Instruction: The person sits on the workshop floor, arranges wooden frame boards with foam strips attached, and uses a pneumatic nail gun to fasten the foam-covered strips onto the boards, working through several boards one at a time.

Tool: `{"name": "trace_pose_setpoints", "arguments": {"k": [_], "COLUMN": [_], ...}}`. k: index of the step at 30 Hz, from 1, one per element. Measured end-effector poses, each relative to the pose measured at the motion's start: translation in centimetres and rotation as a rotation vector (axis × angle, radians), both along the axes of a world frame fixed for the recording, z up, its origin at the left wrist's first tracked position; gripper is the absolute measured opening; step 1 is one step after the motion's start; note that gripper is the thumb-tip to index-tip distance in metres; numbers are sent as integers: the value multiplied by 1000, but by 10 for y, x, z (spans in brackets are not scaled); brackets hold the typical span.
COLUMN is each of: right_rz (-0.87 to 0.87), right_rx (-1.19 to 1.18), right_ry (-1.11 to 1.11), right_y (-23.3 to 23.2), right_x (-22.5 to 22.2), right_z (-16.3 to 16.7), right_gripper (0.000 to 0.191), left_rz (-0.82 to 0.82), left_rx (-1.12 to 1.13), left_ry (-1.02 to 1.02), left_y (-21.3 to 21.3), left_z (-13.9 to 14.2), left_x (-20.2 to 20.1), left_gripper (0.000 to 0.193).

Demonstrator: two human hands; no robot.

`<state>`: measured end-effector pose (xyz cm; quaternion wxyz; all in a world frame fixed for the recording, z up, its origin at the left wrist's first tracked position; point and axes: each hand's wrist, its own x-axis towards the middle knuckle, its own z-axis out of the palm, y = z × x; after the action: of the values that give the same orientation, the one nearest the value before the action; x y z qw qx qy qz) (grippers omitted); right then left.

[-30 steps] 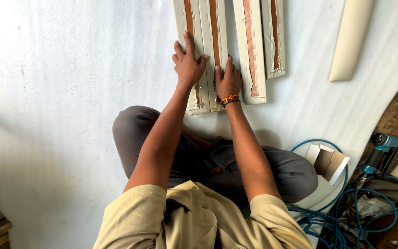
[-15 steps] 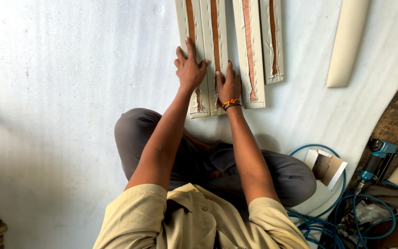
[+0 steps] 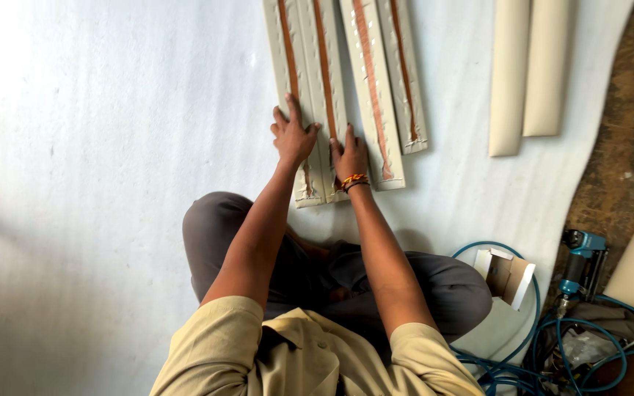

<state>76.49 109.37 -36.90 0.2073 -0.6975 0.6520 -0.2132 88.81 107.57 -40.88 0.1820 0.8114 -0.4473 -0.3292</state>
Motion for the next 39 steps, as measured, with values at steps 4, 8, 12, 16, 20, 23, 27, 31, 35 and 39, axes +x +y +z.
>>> {"name": "trace_pose_setpoints", "arguments": {"k": [4,8,12,16,20,23,27,31,35,39], "right_rz": [0,-41,-26,45,210,483,483,494,487,406], "right_rx": [-100,-39,36,82,333,426,621,634,747,689], "right_ry": [21,69,119,122,220,481,453,329,411,347], "right_y": [-2,-1,0,11,34,50,82,108,105,92], "right_x": [0,-7,-16,-35,-72,-106,-138,-160,-163,-161], "right_z": [6,10,15,24,31,35,27,10,-1,-3], "right_gripper": [65,66,71,75,57,41,44,48,47,47], "left_rz": [11,6,-15,-42,-65,-87,-111,-141,-145,-142], "left_rx": [-1,-15,-67,-18,-32,-5,34,44,16,17], "left_ry": [-3,-5,-16,-13,27,58,54,34,25,15], "left_y": [0,2,3,6,13,19,21,22,23,27], "left_z": [16,33,47,53,51,49,45,37,26,26], "left_x": [-2,-8,-16,-26,-31,-32,-34,-33,-32,-33], "left_gripper": [110,111,116,116,115,114,113,111,112,110]}}
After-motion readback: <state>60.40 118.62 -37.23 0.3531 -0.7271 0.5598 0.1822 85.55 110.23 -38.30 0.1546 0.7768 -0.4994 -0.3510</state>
